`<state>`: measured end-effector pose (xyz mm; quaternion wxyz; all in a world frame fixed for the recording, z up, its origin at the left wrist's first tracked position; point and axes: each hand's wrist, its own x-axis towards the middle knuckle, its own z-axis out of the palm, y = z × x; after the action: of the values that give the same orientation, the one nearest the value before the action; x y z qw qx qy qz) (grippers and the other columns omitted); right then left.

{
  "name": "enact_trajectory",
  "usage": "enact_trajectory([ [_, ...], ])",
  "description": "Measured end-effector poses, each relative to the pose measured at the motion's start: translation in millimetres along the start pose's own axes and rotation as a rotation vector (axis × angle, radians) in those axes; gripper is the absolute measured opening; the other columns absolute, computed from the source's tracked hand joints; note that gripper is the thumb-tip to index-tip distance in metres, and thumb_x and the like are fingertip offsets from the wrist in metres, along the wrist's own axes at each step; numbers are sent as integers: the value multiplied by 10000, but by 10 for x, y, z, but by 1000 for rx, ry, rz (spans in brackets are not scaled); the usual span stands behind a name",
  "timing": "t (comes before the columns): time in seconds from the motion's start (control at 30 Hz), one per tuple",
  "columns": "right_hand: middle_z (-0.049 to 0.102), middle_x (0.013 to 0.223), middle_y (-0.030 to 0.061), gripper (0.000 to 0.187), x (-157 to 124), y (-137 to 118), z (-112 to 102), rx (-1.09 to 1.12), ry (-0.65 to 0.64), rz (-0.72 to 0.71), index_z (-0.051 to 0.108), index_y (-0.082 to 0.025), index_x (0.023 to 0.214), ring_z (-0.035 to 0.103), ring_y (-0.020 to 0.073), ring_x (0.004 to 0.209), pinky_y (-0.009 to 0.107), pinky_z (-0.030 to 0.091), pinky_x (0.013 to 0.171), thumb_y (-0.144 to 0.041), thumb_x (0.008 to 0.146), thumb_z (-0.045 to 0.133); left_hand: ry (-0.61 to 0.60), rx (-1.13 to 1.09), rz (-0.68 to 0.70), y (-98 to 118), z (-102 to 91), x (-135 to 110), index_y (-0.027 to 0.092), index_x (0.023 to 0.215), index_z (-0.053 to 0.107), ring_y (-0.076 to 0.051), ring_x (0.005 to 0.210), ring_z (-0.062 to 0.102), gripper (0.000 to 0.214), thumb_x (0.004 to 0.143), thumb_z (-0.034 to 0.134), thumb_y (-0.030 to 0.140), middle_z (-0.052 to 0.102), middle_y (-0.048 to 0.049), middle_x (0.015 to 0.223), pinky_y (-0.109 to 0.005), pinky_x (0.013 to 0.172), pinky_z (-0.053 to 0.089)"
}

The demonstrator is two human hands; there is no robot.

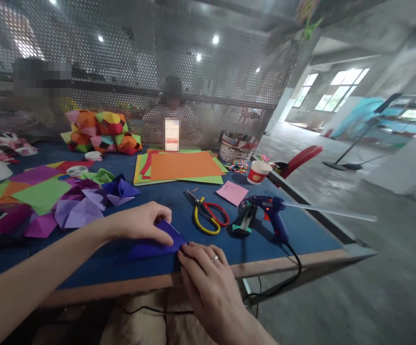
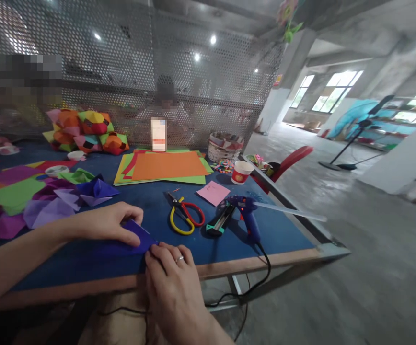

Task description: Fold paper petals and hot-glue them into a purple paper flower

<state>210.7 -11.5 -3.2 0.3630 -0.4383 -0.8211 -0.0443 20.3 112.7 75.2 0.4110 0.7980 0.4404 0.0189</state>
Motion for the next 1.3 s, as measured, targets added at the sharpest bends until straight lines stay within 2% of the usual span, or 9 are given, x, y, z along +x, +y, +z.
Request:
enact_trajectory([
  [0.13,712,1140,99,282,10,7,-31,10,-38,-46,657,-160,1184,643,217,1084,376,529,899,-120,967,481,-209,-225,110,-50,-1,-21,195,850,597,-170,771,571,402,597,824,411,623,39,826,-238,665,415],
  [0.27,700,1147,111,299,0,6,-81,43,-50,-46,655,-166,1199,635,218,1108,376,548,922,-125,963,477,-165,-227,178,-83,19,-12,193,854,591,-198,873,629,345,669,802,394,694,3,923,-267,762,462],
  [0.4,684,1143,99,297,65,150,-144,89,12,61,655,-189,1178,653,183,1049,338,565,909,-119,959,466,-145,-569,111,-175,-37,42,198,843,523,-210,840,707,335,749,769,404,745,-43,854,-320,782,524],
  [0.5,674,1144,126,299,220,350,-171,-61,58,138,648,-164,1164,662,205,1035,369,569,908,-110,959,437,-123,-714,68,-279,-117,75,180,857,545,-235,835,738,349,742,787,403,763,-114,939,-320,719,565],
  [0.63,681,1042,160,213,496,507,-154,-374,-144,305,663,-123,1078,677,271,945,388,566,816,-116,922,518,-2,-683,83,-393,-203,70,155,904,624,-175,677,712,312,757,771,388,765,-131,964,-233,548,531],
  [0.77,679,1022,188,283,683,526,-111,-460,-335,403,642,-106,1113,680,288,921,371,522,777,-55,891,474,116,-637,72,-462,-259,38,119,919,719,-115,542,632,283,766,759,354,767,-123,831,-189,498,485],
  [0.9,670,1128,199,477,739,536,-101,-318,-347,435,546,-95,1293,659,300,1036,379,490,847,-71,818,518,155,-589,80,-474,-282,4,96,910,757,-107,524,617,301,762,751,359,760,-115,748,-177,497,491],
  [1.03,681,1182,148,573,878,535,-92,-96,-216,330,501,-159,1364,655,262,1060,353,479,875,-53,801,499,207,-580,128,-433,-286,-25,105,867,750,-154,604,681,260,763,723,342,747,-75,687,-189,501,503],
  [1.3,699,1025,107,311,1400,632,214,222,-99,241,522,-135,1214,668,187,882,302,494,765,-265,933,557,329,-678,48,-441,-419,-41,124,834,749,-193,697,712,262,675,826,317,767,-103,759,-208,512,512],
])
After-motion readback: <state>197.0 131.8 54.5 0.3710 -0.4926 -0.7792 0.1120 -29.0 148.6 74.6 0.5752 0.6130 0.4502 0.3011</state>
